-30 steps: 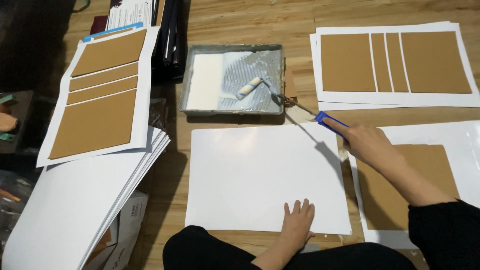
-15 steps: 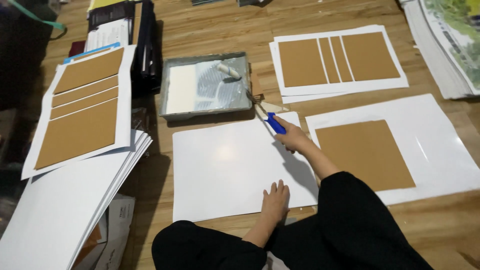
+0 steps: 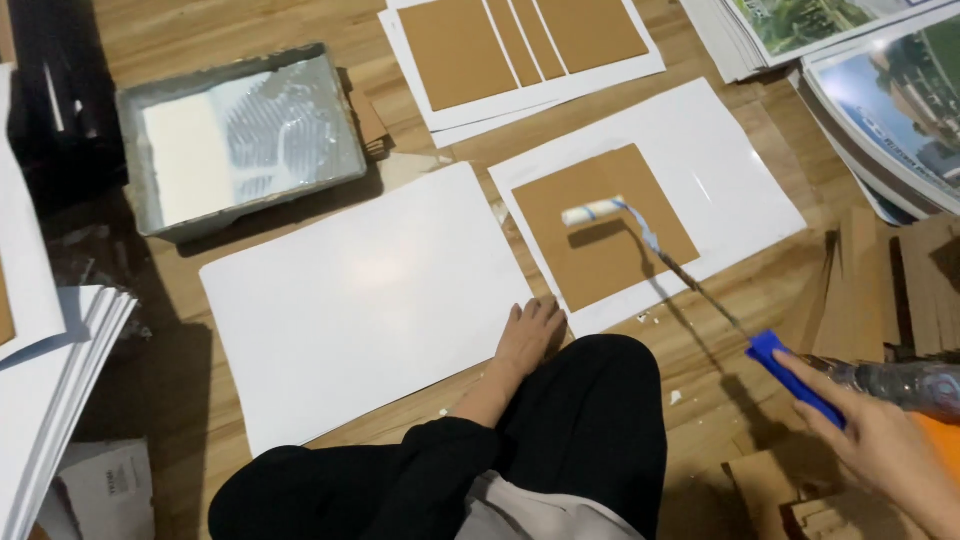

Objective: Applying glue to a paper base with a roller and precisely positioning cardboard strips to assemble a folder or cover.

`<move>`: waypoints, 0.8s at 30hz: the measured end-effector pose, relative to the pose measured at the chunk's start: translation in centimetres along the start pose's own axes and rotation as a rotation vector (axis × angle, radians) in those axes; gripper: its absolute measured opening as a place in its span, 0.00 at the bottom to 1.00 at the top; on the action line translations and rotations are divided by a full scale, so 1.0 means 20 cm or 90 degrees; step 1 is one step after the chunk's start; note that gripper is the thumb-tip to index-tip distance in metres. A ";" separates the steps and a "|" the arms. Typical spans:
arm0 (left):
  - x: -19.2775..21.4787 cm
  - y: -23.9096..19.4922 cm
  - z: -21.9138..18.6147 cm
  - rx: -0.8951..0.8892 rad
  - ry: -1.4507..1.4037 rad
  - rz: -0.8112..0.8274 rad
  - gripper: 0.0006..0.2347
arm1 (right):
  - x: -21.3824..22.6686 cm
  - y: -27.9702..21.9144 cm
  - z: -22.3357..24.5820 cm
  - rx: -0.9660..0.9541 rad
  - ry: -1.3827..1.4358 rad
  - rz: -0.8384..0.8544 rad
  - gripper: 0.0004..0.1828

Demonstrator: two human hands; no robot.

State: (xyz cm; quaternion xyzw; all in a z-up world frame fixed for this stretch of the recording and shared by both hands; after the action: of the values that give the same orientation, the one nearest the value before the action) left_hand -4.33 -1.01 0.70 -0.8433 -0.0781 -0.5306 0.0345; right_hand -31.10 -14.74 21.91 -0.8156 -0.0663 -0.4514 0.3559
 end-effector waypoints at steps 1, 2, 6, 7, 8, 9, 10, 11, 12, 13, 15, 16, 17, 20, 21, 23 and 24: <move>-0.04 0.02 -0.04 -0.056 0.015 0.029 0.18 | -0.10 -0.03 -0.04 0.020 -0.002 -0.012 0.39; -0.09 0.03 -0.04 -0.058 0.012 0.033 0.18 | -0.18 -0.06 -0.05 0.017 -0.001 -0.007 0.39; -0.13 0.05 -0.06 -0.106 0.065 0.028 0.12 | -0.33 -0.14 0.00 -0.042 -0.070 0.161 0.44; -0.13 0.04 -0.05 -0.092 0.090 0.088 0.15 | -0.31 -0.16 0.04 -0.043 -0.138 0.204 0.49; -0.15 0.05 -0.06 -0.091 0.092 0.091 0.15 | -0.41 -0.08 0.03 -0.039 -0.136 0.205 0.49; -0.16 0.05 -0.06 -0.086 0.101 0.087 0.14 | -0.36 -0.01 0.13 0.144 -0.218 -0.150 0.37; -0.18 0.05 -0.06 -0.080 0.110 0.080 0.14 | -0.34 -0.03 0.21 0.300 -0.274 -0.521 0.29; -0.18 0.05 -0.05 -0.077 0.113 0.082 0.14 | -0.20 0.02 0.30 0.302 -0.271 -0.523 0.29; -0.19 0.05 -0.05 -0.073 0.111 0.089 0.14 | -0.15 0.17 0.32 0.179 -0.174 -0.234 0.29; -0.20 0.05 -0.05 -0.070 0.110 0.096 0.15 | -0.14 0.26 0.33 0.043 -0.066 0.046 0.32; -0.22 0.06 -0.04 -0.058 0.116 0.125 0.15 | -0.12 0.43 0.43 0.095 -0.032 -0.104 0.31; -0.23 0.06 -0.04 -0.047 0.120 0.154 0.16 | -0.09 0.49 0.48 0.141 0.003 -0.255 0.31; -0.17 0.07 -0.06 -0.046 0.120 0.155 0.16 | -0.09 0.50 0.48 0.141 0.004 -0.254 0.31; -0.10 0.06 -0.08 -0.018 0.087 0.224 0.17 | -0.02 0.39 0.46 0.136 -0.037 -0.273 0.31; -0.10 0.06 -0.08 -0.022 0.090 0.195 0.16 | -0.04 0.30 0.42 0.102 -0.060 -0.102 0.32; -0.13 0.03 -0.06 -0.025 0.086 0.169 0.16 | -0.09 0.09 0.32 0.064 -0.087 0.074 0.33; -0.13 0.02 -0.06 -0.039 0.101 0.114 0.16 | -0.16 -0.02 0.24 0.015 -0.151 0.188 0.39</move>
State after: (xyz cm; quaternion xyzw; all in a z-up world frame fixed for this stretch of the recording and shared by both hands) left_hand -6.34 -1.82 -1.13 -0.8028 0.0172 -0.5927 0.0620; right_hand -29.86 -10.76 17.92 -0.8596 0.0077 -0.2942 0.4176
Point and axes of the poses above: each hand's wrist, its own y-axis towards the middle knuckle, its own x-axis out of the back of the hand, z = x × y, the point moved 6 cm from there along y, towards the middle knuckle, and after that the axes turned 14 degrees about -y, right-handed, at the moved point
